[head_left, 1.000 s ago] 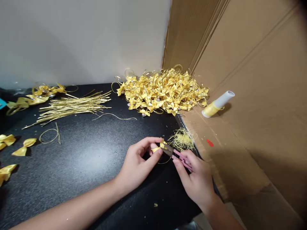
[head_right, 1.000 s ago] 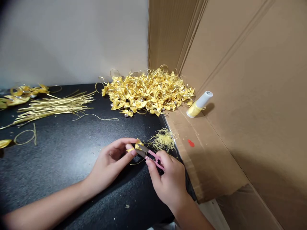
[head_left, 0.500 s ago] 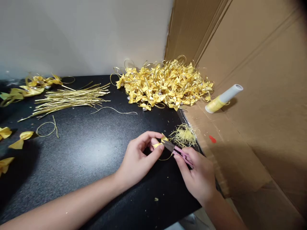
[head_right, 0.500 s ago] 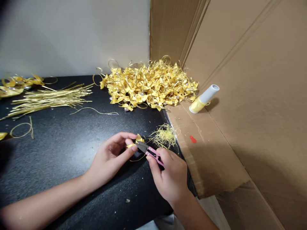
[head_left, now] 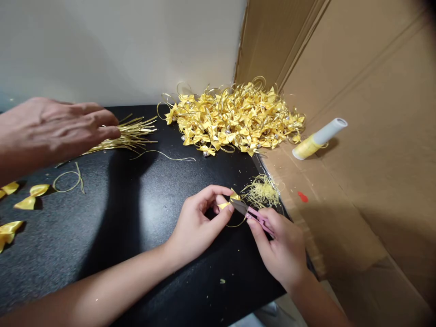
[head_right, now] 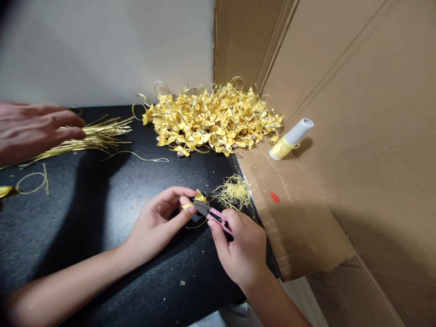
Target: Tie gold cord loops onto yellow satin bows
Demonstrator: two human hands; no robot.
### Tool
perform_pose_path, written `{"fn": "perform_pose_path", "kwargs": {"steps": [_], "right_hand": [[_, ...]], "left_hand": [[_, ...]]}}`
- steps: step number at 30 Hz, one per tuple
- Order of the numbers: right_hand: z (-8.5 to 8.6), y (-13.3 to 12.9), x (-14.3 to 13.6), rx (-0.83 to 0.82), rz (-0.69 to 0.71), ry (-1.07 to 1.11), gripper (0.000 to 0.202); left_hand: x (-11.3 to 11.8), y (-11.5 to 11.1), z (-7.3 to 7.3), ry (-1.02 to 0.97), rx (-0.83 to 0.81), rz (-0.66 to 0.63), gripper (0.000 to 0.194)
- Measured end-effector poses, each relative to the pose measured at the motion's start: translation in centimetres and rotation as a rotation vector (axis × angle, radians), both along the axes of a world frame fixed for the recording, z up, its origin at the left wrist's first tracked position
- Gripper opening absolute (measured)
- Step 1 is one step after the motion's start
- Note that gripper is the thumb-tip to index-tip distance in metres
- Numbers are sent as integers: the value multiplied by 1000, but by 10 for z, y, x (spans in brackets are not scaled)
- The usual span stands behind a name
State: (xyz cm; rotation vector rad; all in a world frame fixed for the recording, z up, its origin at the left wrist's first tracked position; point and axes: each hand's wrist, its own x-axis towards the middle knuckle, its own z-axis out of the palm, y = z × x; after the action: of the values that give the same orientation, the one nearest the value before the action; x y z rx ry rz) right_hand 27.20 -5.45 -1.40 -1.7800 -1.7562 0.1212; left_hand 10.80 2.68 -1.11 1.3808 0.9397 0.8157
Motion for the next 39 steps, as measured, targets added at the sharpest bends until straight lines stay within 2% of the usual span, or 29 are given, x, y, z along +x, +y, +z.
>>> {"fn": "perform_pose_path", "kwargs": {"steps": [22, 27, 31, 34, 36, 39], "right_hand": [[-1, -1, 1, 56, -16, -21, 18], [2, -1, 5, 91, -61, 188, 12], [-4, -1, 11, 17, -59, 469, 31], [-11, -2, 14, -6, -9, 688, 42], [-13, -2, 14, -13, 17, 729, 45], [-7, -2, 12, -35, 49, 616, 42]], "left_hand": [[0, 0, -1, 38, 48, 1, 17], [1, 1, -1, 55, 77, 1, 16], [1, 0, 0, 94, 162, -18, 16], [0, -3, 0, 153, 292, -51, 14], [0, -5, 0, 183, 381, -64, 15], [-1, -5, 1, 185, 446, -85, 17]]}}
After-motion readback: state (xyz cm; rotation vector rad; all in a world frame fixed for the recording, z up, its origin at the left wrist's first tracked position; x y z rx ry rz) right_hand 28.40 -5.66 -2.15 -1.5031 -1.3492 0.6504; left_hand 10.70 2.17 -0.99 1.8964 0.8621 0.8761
